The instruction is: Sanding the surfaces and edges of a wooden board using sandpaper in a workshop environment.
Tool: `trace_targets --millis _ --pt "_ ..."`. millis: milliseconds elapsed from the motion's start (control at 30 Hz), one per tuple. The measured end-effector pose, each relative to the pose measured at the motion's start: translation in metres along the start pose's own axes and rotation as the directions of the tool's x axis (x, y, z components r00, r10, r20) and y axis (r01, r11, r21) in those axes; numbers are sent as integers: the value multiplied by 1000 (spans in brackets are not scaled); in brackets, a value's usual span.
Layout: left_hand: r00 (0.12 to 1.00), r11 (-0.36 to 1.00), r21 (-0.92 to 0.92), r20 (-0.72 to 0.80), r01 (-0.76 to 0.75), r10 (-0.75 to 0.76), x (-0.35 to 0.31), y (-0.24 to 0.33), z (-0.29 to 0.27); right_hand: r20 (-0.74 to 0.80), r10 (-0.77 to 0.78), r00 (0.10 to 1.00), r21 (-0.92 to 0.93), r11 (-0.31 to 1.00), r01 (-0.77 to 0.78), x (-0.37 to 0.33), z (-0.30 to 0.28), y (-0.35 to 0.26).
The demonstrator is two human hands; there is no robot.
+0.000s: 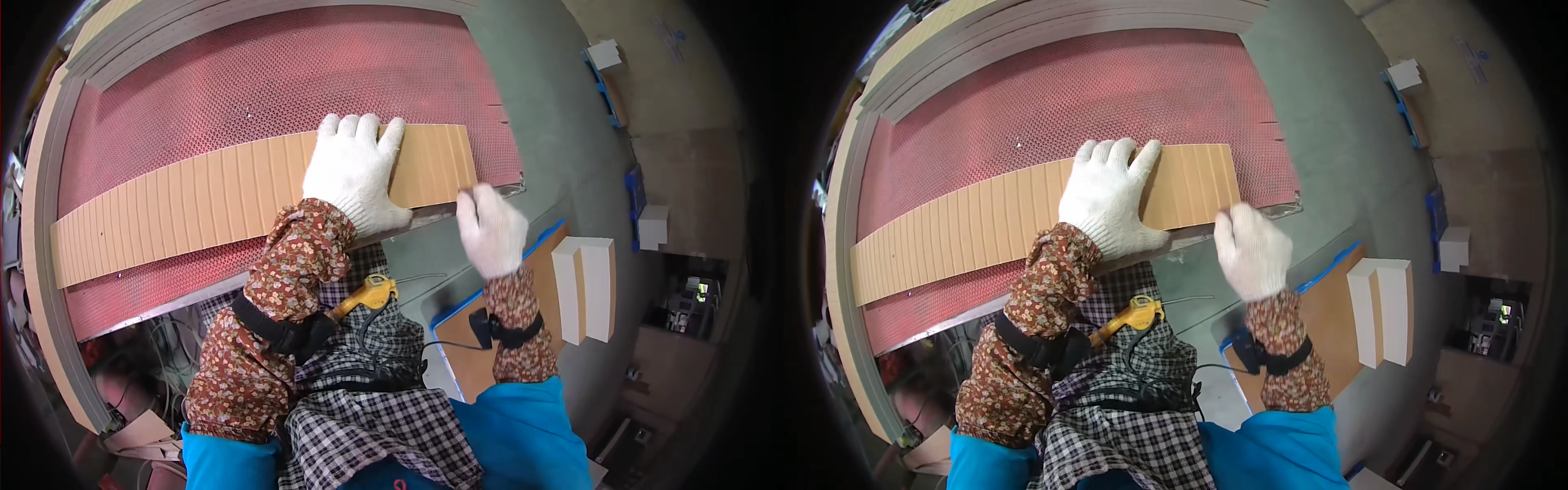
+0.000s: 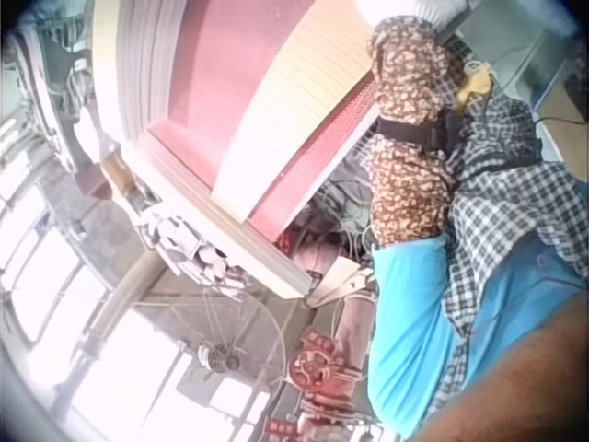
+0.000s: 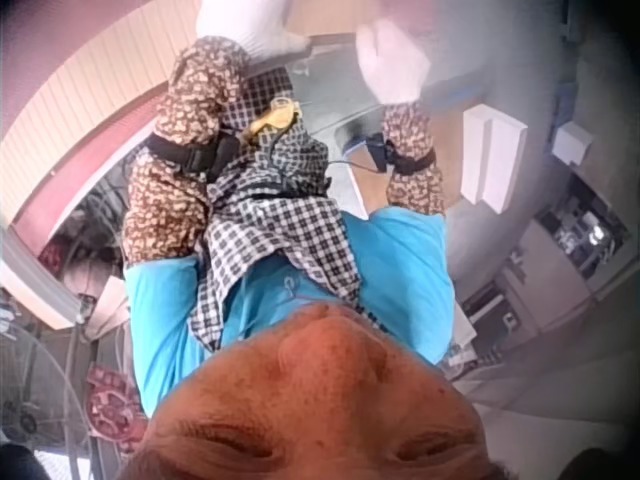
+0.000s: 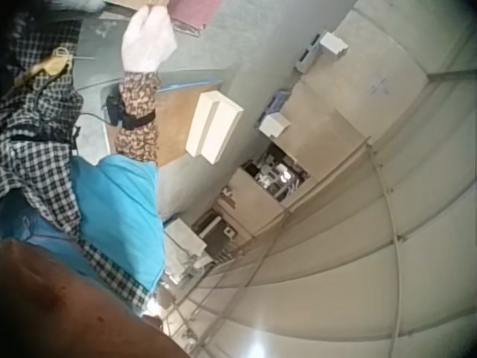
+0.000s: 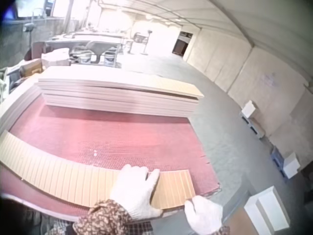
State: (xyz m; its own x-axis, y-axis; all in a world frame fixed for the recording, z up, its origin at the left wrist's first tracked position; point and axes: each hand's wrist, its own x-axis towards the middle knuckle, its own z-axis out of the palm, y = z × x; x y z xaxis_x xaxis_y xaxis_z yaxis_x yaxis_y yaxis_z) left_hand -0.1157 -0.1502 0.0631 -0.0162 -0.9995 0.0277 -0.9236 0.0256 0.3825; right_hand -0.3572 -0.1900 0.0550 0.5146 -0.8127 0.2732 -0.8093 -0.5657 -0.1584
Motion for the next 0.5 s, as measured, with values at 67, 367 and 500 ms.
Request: trace_targets --millis 67,367,500 --pt "1000 1000 9 -5 0 0 1 0 3 6 -27 1000 27 999 27 -20 -4 -3" --pt "1000 1000 9 -4 -5 5 2 0 4 -73 42 996 128 991 -33 -14 -2 -23" --pt "1000 1000 9 -8 -6 6 2 0 6 -30 63 998 86 994 -60 -14 -1 -22"
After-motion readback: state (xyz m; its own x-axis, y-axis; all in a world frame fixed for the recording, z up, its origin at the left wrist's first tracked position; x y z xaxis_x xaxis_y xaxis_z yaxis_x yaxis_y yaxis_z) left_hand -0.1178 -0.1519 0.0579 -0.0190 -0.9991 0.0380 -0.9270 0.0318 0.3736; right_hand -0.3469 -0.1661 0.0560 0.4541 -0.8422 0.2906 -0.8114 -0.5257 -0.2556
